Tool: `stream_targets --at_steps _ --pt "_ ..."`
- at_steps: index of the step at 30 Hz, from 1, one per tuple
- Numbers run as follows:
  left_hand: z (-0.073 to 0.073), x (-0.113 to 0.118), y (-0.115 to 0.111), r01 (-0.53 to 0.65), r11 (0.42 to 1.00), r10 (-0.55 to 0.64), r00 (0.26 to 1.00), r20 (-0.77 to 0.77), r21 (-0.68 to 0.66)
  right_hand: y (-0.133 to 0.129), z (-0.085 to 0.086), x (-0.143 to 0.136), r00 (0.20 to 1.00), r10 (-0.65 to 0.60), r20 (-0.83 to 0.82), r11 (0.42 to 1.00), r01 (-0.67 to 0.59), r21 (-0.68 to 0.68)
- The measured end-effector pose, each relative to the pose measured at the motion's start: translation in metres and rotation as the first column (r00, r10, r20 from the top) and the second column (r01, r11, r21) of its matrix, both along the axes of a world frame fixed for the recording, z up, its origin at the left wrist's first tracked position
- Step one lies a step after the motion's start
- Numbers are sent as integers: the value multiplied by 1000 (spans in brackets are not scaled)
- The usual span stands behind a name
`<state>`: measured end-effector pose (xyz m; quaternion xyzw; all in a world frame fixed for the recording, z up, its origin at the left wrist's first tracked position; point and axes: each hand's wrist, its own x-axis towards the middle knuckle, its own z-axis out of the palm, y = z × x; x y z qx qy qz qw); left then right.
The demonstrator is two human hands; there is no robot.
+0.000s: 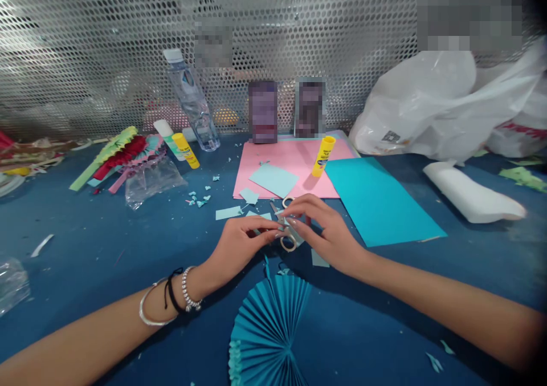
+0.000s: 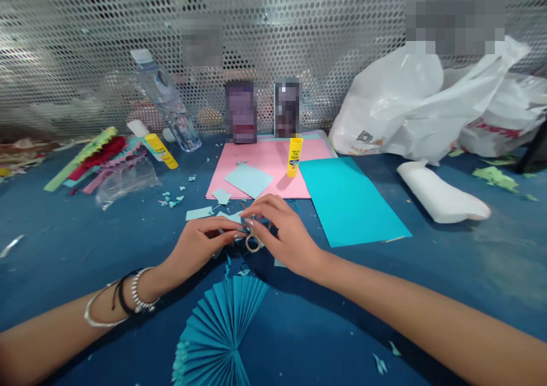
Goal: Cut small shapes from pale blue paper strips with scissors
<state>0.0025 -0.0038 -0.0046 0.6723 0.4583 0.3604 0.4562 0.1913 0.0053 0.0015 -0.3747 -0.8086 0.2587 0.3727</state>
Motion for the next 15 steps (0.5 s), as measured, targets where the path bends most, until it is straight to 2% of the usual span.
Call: stream_targets --at_steps 3,7,11,15 --pt "-1 0 -1 -66 997 65 997 -34 -37 4 3 7 970 -86 226 990 59 124" --pt "0 1 -1 -83 994 84 996 5 -72 6 2 12 860 -109 498 977 1 212" --pt "4 1 -1 -47 990 64 990 122 -133 5 5 15 762 -125 635 969 -43 243" --pt "4 0 -1 -106 991 113 990 84 -83 3 13 23 645 -167 746 962 -58 265"
